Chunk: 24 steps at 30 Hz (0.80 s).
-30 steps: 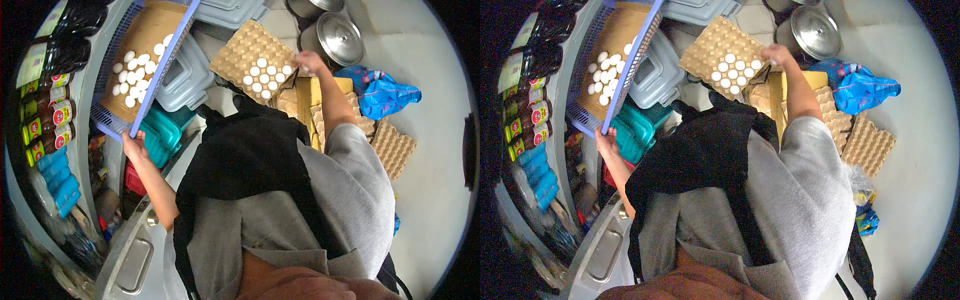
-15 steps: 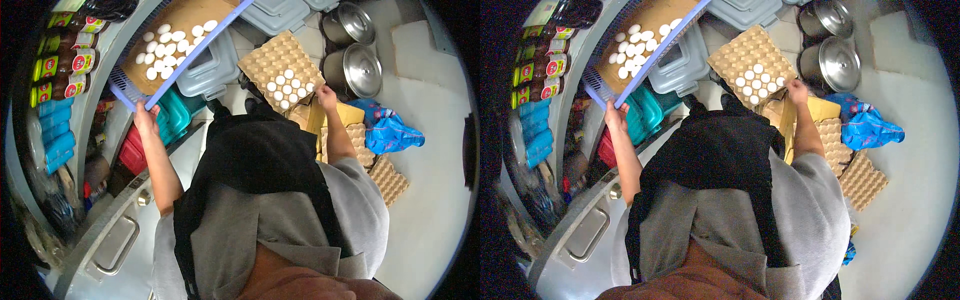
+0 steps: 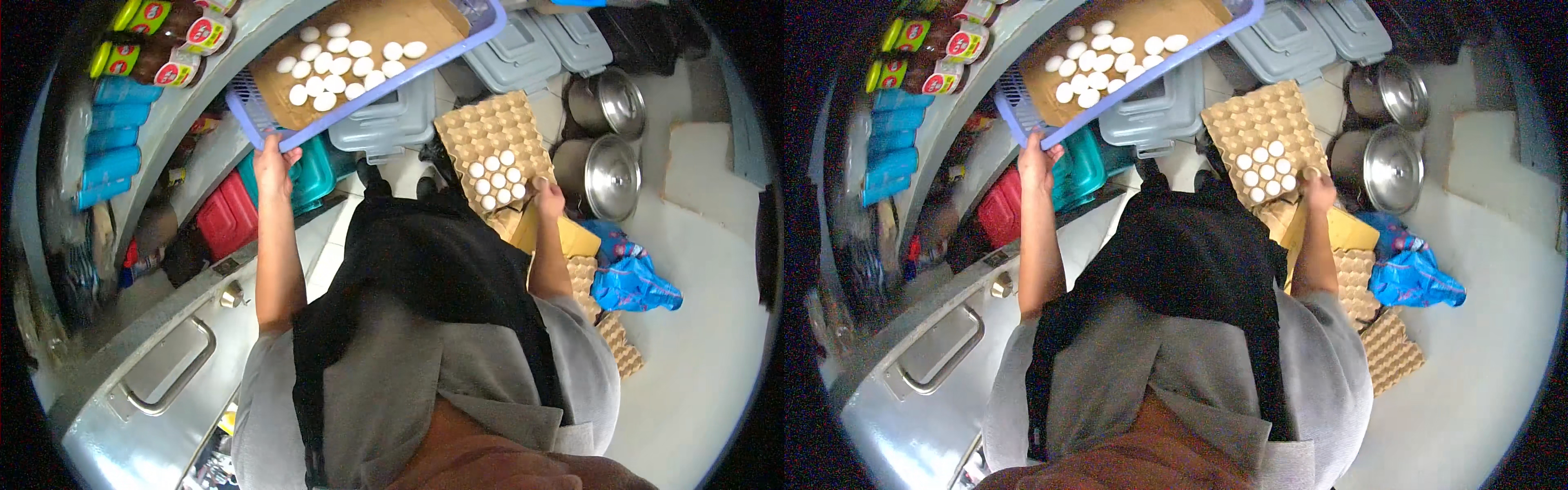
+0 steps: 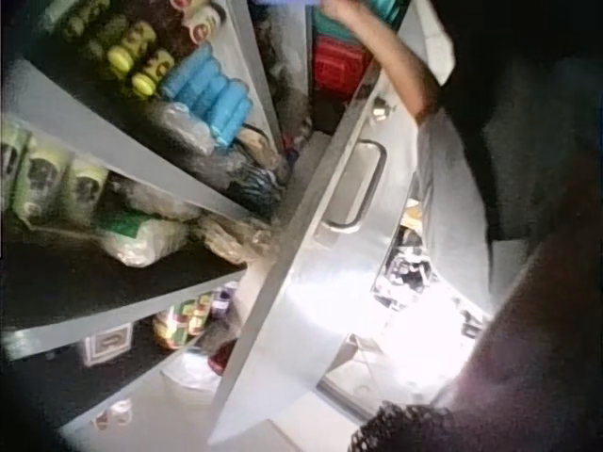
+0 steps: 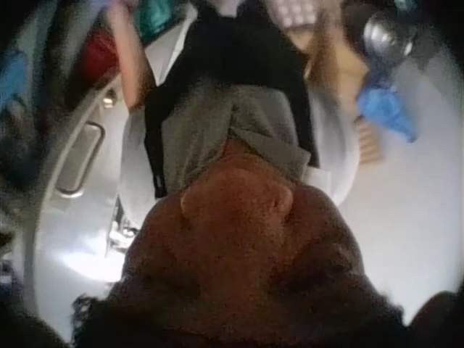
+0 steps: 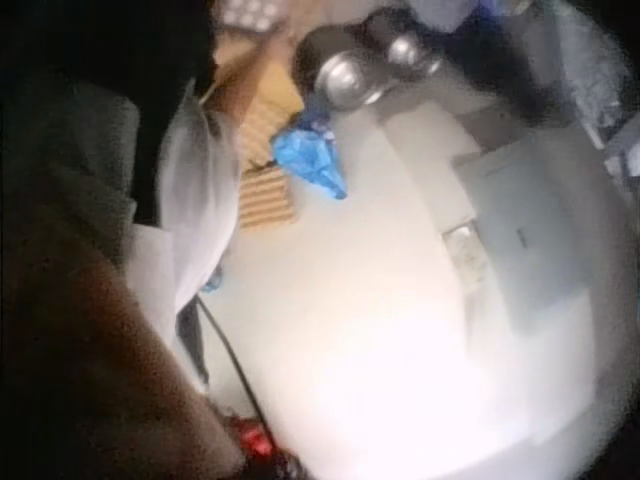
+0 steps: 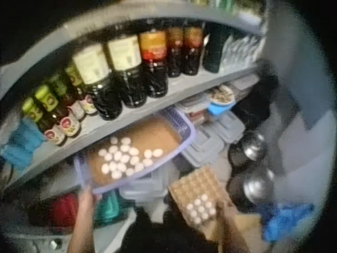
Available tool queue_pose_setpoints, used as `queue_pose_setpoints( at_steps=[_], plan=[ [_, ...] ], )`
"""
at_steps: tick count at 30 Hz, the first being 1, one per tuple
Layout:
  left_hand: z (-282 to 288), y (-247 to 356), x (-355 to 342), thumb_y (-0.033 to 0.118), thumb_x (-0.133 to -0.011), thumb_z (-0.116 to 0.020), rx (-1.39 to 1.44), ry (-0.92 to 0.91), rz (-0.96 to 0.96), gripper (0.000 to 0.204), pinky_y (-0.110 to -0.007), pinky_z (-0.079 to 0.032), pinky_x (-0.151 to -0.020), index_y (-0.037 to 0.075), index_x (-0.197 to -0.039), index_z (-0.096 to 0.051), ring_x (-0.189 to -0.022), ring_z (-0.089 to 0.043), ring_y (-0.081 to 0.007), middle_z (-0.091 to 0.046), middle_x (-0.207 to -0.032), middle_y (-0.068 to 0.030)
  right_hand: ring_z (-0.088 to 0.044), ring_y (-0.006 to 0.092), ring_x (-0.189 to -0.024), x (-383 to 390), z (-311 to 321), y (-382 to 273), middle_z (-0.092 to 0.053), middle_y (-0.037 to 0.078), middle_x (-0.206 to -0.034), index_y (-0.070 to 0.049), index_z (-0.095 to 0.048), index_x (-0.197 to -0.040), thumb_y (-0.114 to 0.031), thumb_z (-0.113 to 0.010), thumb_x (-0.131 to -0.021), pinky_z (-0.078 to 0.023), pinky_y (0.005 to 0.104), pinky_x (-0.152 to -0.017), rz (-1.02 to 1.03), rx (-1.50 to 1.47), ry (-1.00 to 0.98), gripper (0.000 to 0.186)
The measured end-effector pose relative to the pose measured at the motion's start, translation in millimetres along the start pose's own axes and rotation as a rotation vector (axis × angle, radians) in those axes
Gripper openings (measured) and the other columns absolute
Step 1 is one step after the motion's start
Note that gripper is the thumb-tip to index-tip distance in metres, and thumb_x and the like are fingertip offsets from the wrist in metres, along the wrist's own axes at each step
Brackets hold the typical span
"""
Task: The person picks up eggs from a cardboard tray and places them one at a time into a purple plastic basket on a shelf.
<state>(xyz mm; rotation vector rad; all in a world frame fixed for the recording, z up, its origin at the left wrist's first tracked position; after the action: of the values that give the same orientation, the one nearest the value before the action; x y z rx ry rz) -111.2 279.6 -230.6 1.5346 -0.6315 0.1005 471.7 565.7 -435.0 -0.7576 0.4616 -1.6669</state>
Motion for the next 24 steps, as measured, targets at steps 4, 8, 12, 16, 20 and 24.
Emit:
queue_pose_setpoints(
  at_steps=[4, 8, 12, 16, 20, 24],
  plan=[
    [17, -1, 10, 0.022, -0.094, -0.058, -0.042, 0.069, -0.017, 0.03, -0.028, -0.057, -0.054, 0.002, -0.116, -0.053, -0.059, -0.064, -0.0172, -0.066, -0.088, -0.0103, -0.061, 0.0144, -0.058, 30, 20, -157, -0.066, 0.008, -0.077, -0.003, -0.062, -0.11, -0.025, -0.059, -0.096, -0.047, 0.0256, -0.048, -0.105, -0.744, -0.323, 0.027],
    [10, 1, 15, 0.023, -0.094, -0.058, -0.006, 0.078, -0.006, 0.029, -0.028, -0.057, -0.055, 0.004, -0.116, -0.052, -0.064, -0.065, -0.017, -0.066, -0.089, -0.009, -0.064, 0.0131, -0.084, 61, 27, -343, -0.067, 0.008, -0.104, 0.0, -0.058, -0.129, -0.018, -0.059, -0.092, -0.052, 0.0258, -0.068, 0.265, -0.714, -0.644, 0.041],
    [15, -1, 13, 0.022, -0.093, -0.058, 0.016, 0.022, -0.019, 0.029, -0.029, -0.057, -0.056, 0.006, -0.117, -0.051, -0.07, -0.066, -0.0167, -0.065, -0.094, -0.0082, -0.066, 0.0202, -0.099, 128, -35, -500, -0.071, 0.011, -0.108, -0.005, -0.066, -0.119, -0.029, -0.071, -0.084, -0.052, 0.0351, -0.088, 1.05, -0.189, -0.861, 0.043],
    [-3, 6, 14, 0.022, -0.093, -0.058, 0.008, -0.006, -0.007, 0.029, -0.03, -0.057, -0.056, 0.005, -0.116, -0.051, -0.069, -0.065, -0.0179, -0.065, -0.095, -0.0089, -0.068, 0.0339, -0.094, 166, -193, -544, -0.071, 0.017, -0.1, -0.012, -0.07, -0.113, -0.044, -0.068, -0.077, -0.053, 0.044, -0.082, 1.435, 0.342, -0.999, 0.048],
    [9, 3, 12, 0.021, -0.093, -0.058, 0.027, 0.033, -0.016, 0.031, -0.031, -0.056, -0.055, 0.004, -0.118, -0.051, -0.069, -0.065, -0.019, -0.064, -0.096, -0.0092, -0.069, 0.0331, -0.095, 227, -266, -551, -0.072, 0.015, -0.102, -0.014, -0.071, -0.113, -0.034, -0.066, -0.077, -0.054, 0.0454, -0.08, 1.466, 0.754, -1.053, 0.042],
    [6, 2, 12, 0.021, -0.093, -0.058, 0.018, 0.006, -0.01, 0.033, -0.031, -0.056, -0.054, 0.003, -0.12, -0.051, -0.069, -0.065, -0.0193, -0.064, -0.096, -0.0091, -0.07, 0.0324, -0.097, 231, -296, -525, -0.072, 0.013, -0.104, -0.017, -0.071, -0.114, -0.031, -0.065, -0.077, -0.055, 0.0459, -0.078, 1.477, 0.786, -0.958, 0.04]
  ],
)
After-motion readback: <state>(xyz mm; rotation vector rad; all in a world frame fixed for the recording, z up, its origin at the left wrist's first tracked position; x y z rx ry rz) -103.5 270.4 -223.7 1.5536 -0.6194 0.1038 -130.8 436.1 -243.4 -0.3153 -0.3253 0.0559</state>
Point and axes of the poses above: each hand's wrist, its own x-axis away from the middle knuckle, its own z-axis out of the back of the hand, y = z × x, the point moved 1 cm from there along -x, towards the middle knuckle
